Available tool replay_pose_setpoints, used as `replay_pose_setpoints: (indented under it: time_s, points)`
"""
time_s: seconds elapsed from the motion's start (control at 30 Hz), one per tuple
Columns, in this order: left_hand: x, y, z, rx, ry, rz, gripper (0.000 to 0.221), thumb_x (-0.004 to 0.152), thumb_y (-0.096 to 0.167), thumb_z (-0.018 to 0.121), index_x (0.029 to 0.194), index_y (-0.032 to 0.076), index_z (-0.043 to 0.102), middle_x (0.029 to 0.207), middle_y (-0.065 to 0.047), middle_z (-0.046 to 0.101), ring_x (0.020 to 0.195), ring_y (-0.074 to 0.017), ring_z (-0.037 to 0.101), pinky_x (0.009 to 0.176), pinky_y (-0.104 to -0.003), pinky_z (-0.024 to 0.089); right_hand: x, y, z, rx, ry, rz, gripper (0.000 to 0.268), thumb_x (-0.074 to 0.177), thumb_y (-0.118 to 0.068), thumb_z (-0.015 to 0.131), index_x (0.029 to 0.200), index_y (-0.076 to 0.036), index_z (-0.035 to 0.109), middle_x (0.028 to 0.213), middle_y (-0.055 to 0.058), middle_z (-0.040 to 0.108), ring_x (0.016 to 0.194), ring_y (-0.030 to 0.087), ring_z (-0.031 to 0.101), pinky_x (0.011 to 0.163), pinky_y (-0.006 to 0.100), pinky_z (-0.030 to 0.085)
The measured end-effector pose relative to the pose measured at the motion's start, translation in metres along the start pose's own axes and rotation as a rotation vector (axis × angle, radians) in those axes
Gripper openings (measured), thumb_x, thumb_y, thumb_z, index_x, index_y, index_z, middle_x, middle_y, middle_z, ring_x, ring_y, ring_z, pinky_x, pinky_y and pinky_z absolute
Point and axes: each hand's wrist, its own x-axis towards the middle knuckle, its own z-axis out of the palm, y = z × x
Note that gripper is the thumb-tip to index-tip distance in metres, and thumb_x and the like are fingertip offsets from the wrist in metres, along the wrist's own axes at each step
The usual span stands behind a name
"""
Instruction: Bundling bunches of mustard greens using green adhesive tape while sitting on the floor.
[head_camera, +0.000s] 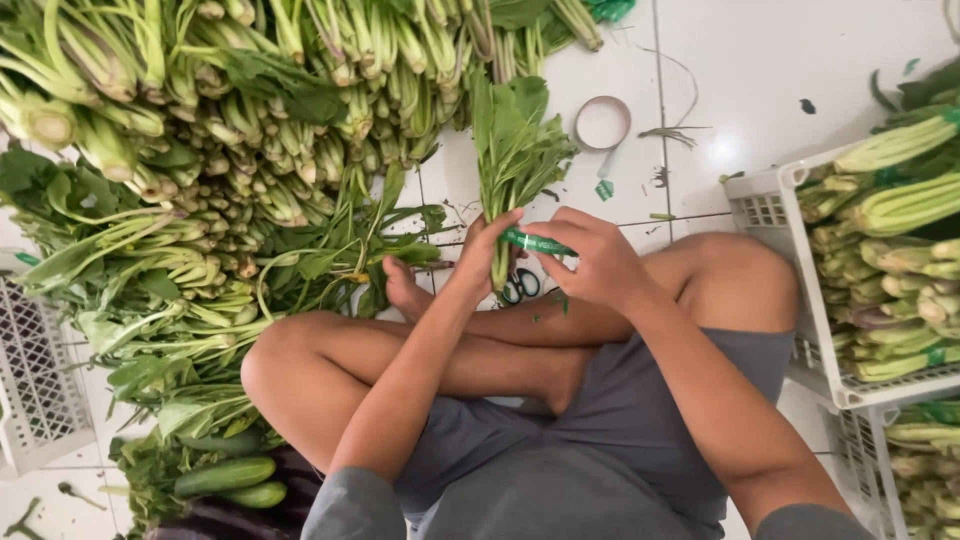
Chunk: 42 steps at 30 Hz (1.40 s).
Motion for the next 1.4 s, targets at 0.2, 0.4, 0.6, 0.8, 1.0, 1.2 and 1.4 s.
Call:
replay_pose_setpoints:
  time_s: [0.2,0.4,0.6,0.8,1.0,1.2,1.4]
  points:
    - [0.000,0.012,0.006,-0.083,-0.006,-0.067,0.028,0.088,0.028,0.071,0.087,0.005,0.056,0.052,-0.014,0.057,0.051,-0.0281,0.070,0.035,-0.030,0.048,0.011,-0.006,-0.010,-0.122,0.031,-0.090,0.030,0.087,0.002,0.076,0.116,-0.007,0.076,0.082,0.007,0.065,0.065,0.020,0.062,0.059,0.032,0.056]
    - [0.010,0.007,0.001,-0.109,-0.079,-0.106,0.025,0.087,0.030,0.066,0.093,0.006,0.059,0.059,-0.014,0.056,0.049,-0.0268,0.061,0.039,-0.034,0.044,0.012,0.000,-0.011,-0.094,0.082,-0.077,0.021,0.088,0.003,0.077,0.107,-0.004,0.075,0.084,0.008,0.066,0.068,0.024,0.066,0.056,0.033,0.057]
    - [0.003,0.017,0.005,-0.147,-0.172,-0.092,0.033,0.086,0.031,0.057,0.110,0.008,0.062,0.086,-0.010,0.066,0.057,-0.0260,0.070,0.042,-0.035,0.054,0.013,-0.001,-0.010,-0.030,0.092,-0.023,0.022,0.087,0.006,0.077,0.106,-0.004,0.076,0.083,0.009,0.064,0.067,0.023,0.065,0.054,0.031,0.056]
    - [-0.010,0.041,0.013,-0.150,-0.222,-0.183,0.021,0.083,0.038,0.055,0.087,0.017,0.053,0.073,-0.003,0.059,0.054,-0.0267,0.069,0.039,-0.033,0.050,0.015,-0.005,-0.013,-0.019,0.081,-0.008,0.022,0.087,0.007,0.076,0.105,-0.007,0.077,0.082,0.009,0.063,0.064,0.022,0.062,0.055,0.033,0.056]
    - [-0.030,0.065,0.025,-0.247,-0.188,-0.146,0.018,0.082,0.032,0.055,0.080,0.015,0.048,0.078,-0.002,0.052,0.061,-0.0227,0.064,0.041,-0.036,0.050,0.016,0.000,-0.016,-0.008,0.036,0.038,0.023,0.086,0.009,0.075,0.104,-0.006,0.078,0.080,0.013,0.063,0.062,0.024,0.062,0.054,0.035,0.055]
    - [-0.047,0.084,0.035,-0.210,-0.315,-0.060,0.021,0.083,0.034,0.052,0.076,0.016,0.044,0.093,-0.007,0.052,0.075,-0.0152,0.055,0.054,-0.034,0.047,0.016,0.015,-0.014,0.175,-0.068,0.148,0.024,0.084,-0.007,0.084,0.107,-0.008,0.078,0.082,0.015,0.065,0.065,0.024,0.060,0.056,0.035,0.053]
    - [-0.035,0.071,0.023,-0.291,-0.371,-0.123,0.021,0.078,0.034,0.052,0.072,0.018,0.040,0.078,-0.001,0.053,0.067,-0.0129,0.052,0.049,-0.032,0.044,0.016,0.032,-0.004,0.247,-0.016,0.179,0.010,0.089,-0.013,0.083,0.097,-0.009,0.079,0.079,0.013,0.065,0.063,0.021,0.057,0.055,0.034,0.047]
